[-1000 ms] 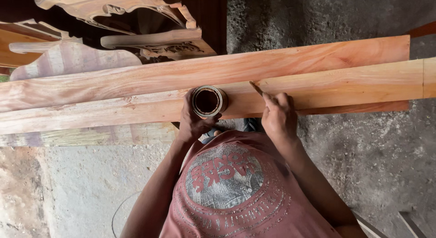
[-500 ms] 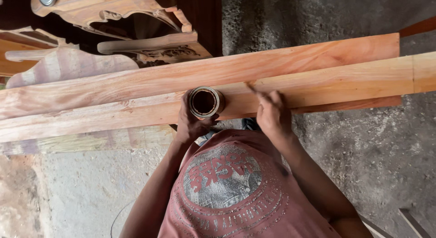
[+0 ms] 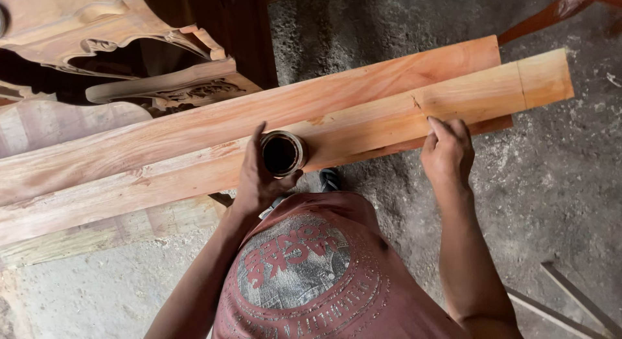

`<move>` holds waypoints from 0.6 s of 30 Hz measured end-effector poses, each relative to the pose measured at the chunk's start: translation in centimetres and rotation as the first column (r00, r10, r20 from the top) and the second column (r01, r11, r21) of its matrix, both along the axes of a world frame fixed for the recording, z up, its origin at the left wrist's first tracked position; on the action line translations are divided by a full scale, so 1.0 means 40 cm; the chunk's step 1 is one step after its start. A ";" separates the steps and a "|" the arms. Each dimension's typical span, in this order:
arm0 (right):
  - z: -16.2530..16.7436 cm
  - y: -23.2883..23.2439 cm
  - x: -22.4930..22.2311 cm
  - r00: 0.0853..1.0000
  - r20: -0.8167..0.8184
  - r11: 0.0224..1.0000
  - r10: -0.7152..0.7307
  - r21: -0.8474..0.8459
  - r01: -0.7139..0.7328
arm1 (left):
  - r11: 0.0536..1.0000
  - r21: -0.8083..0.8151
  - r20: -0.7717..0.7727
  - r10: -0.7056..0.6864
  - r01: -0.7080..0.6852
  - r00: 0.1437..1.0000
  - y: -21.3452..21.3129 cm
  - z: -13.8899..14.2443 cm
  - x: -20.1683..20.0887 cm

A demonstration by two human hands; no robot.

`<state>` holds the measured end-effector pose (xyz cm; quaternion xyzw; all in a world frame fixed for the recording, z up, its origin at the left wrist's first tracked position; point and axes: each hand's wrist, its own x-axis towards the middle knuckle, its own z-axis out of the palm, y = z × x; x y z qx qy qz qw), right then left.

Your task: The person holds a can of wood stain in one hand and uses a small brush with the other hand to apply stain along the surface of long wooden planks resting on supports. The person occasionally repositions the planks and continues brushing stain across the wood surfaces.

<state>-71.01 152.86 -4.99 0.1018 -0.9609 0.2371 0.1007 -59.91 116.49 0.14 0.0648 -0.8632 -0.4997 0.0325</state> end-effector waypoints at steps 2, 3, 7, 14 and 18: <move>-0.005 0.005 -0.019 1.000 -0.029 1.000 -0.010 0.006 0.010 | 0.992 -0.107 -0.048 -0.072 0.067 0.996 0.017 0.003 -0.007; -0.010 0.003 -0.028 0.999 -0.038 1.000 -0.010 0.009 0.011 | 0.992 -0.111 -0.048 -0.069 0.063 0.996 0.019 0.003 -0.012; -0.041 0.003 -0.051 0.998 -0.059 0.999 0.000 0.050 0.003 | 0.992 -0.113 -0.044 -0.055 0.050 0.998 0.028 0.003 -0.016; -0.102 0.070 -0.078 0.994 -0.072 0.996 -0.085 0.022 0.087 | 0.980 -0.197 -0.106 -0.050 0.028 0.993 0.036 -0.014 -0.016; -0.117 0.018 -0.061 0.988 0.050 0.984 -0.144 -0.096 0.149 | 0.986 -0.166 -0.087 -0.044 0.030 0.995 0.033 -0.014 -0.018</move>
